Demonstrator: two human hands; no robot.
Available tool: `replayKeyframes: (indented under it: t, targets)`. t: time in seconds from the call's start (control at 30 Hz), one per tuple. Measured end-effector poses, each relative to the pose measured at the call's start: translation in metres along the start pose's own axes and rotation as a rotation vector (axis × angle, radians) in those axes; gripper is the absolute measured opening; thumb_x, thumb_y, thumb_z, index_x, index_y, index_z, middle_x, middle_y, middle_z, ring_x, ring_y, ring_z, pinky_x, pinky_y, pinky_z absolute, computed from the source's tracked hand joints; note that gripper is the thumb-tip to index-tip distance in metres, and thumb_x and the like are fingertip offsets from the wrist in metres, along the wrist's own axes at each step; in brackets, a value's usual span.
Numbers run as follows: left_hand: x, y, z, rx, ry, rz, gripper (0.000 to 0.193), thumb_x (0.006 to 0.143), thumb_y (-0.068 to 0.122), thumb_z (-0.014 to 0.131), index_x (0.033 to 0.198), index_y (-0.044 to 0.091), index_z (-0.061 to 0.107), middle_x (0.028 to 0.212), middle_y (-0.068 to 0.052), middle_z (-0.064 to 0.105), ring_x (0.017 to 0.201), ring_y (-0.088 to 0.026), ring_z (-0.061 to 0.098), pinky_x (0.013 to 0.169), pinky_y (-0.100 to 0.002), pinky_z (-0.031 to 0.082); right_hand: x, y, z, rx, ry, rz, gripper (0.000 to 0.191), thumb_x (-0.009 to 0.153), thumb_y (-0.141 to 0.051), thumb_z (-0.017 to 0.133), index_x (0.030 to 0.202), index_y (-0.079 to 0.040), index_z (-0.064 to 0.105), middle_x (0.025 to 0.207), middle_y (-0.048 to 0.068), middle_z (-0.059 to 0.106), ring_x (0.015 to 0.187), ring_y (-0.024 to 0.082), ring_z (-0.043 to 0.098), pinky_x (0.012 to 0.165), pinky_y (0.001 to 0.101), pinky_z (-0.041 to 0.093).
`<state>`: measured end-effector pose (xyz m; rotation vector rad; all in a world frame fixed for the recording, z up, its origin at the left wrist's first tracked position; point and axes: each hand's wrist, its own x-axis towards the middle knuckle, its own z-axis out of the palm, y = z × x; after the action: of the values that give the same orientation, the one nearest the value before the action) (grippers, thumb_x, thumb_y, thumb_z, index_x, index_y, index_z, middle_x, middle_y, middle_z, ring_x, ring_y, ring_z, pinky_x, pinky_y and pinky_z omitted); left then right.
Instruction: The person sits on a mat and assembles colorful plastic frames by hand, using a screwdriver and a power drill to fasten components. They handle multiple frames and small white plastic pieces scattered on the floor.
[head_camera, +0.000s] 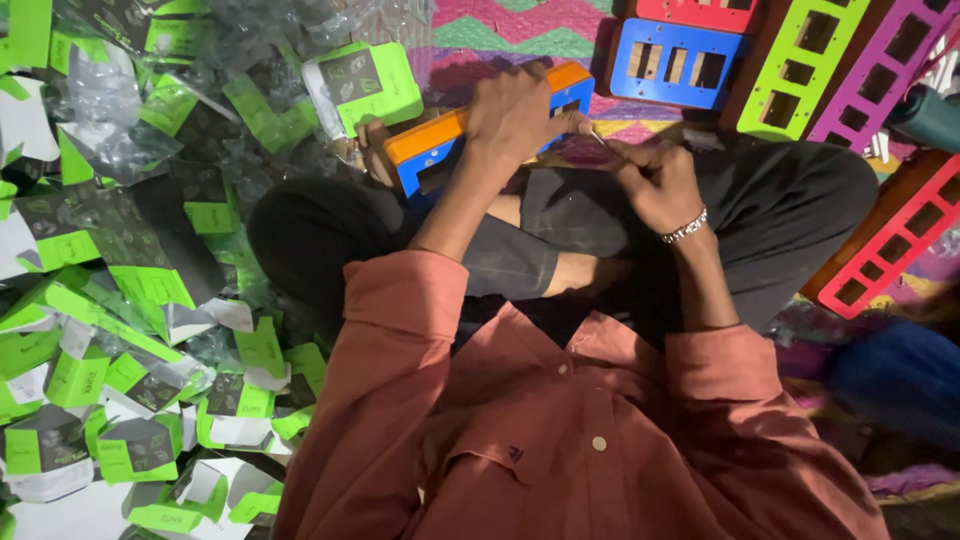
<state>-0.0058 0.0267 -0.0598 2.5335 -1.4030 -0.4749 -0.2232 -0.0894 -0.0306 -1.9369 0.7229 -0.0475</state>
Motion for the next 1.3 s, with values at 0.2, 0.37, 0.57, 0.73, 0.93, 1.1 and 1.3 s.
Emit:
replayKeyframes:
  t: [0.2,0.37,0.57,0.73,0.93,1.1,1.3]
  targets:
    - [0.005,-0.004,0.005,-0.020,0.059,-0.033,0.085,0.081,0.082,0.065,0.100,-0.001,0.069,0.077,-0.016,0.074,0.073,-0.033,0.076,0.064,-0.047,0.059,-0.007,0.004,-0.002,0.239,-0.007,0.007,0.030,0.096,-0.004,0.059,0.122,0.007,0.072,0.076,-0.006,0.062,0.065,0.002,0.049,0.058,0.0212,0.040]
    - [0.003,0.000,-0.004,-0.032,-0.041,-0.018,0.106,0.067,0.095,0.062,0.099,-0.006,0.067,0.070,-0.015,0.072,0.069,-0.030,0.075,0.061,-0.044,0.059,0.000,0.002,0.001,0.185,-0.045,-0.008,0.031,0.097,-0.003,0.059,0.123,0.007,0.073,0.070,-0.003,0.058,0.062,0.003,0.049,0.056,0.0221,0.040]
    - [0.001,0.000,-0.012,-0.062,-0.064,-0.026,0.106,0.072,0.098,0.053,0.098,-0.004,0.068,0.069,-0.012,0.071,0.067,-0.028,0.074,0.062,-0.045,0.058,-0.002,0.004,-0.004,0.256,-0.034,0.034,0.027,0.097,-0.002,0.055,0.115,0.008,0.073,0.074,-0.002,0.065,0.062,0.004,0.053,0.057,0.0218,0.041]
    - [-0.001,0.000,-0.011,-0.051,-0.047,-0.027,0.115,0.064,0.103,0.051,0.096,-0.006,0.067,0.067,-0.014,0.069,0.065,-0.030,0.074,0.060,-0.045,0.059,-0.004,0.011,-0.007,0.242,0.062,-0.015,0.033,0.098,-0.001,0.053,0.124,0.005,0.072,0.074,-0.003,0.061,0.063,0.003,0.050,0.060,0.0211,0.041]
    - [-0.001,-0.003,-0.007,-0.077,-0.005,0.006,0.111,0.065,0.102,0.051,0.092,-0.004,0.068,0.070,-0.015,0.071,0.070,-0.032,0.074,0.063,-0.047,0.058,-0.004,0.013,-0.004,0.186,0.008,-0.015,0.029,0.096,-0.002,0.059,0.121,0.006,0.074,0.077,-0.004,0.063,0.066,0.002,0.051,0.059,0.0212,0.040]
    - [0.002,-0.005,0.002,-0.035,0.029,-0.009,0.074,0.078,0.070,0.073,0.099,-0.001,0.068,0.080,-0.017,0.075,0.076,-0.033,0.076,0.066,-0.046,0.059,-0.007,0.006,-0.011,0.392,0.012,0.098,0.028,0.098,-0.004,0.059,0.118,0.004,0.076,0.076,-0.002,0.064,0.059,0.004,0.048,0.054,0.0217,0.036]
    - [-0.001,-0.004,0.006,-0.014,0.046,0.006,0.062,0.080,0.050,0.079,0.105,-0.005,0.065,0.086,-0.018,0.075,0.079,-0.033,0.075,0.068,-0.045,0.059,0.003,-0.015,0.018,-0.001,0.138,-0.156,0.033,0.103,-0.005,0.063,0.135,0.004,0.066,0.101,0.013,0.074,0.086,0.008,0.068,0.075,0.0254,0.053]
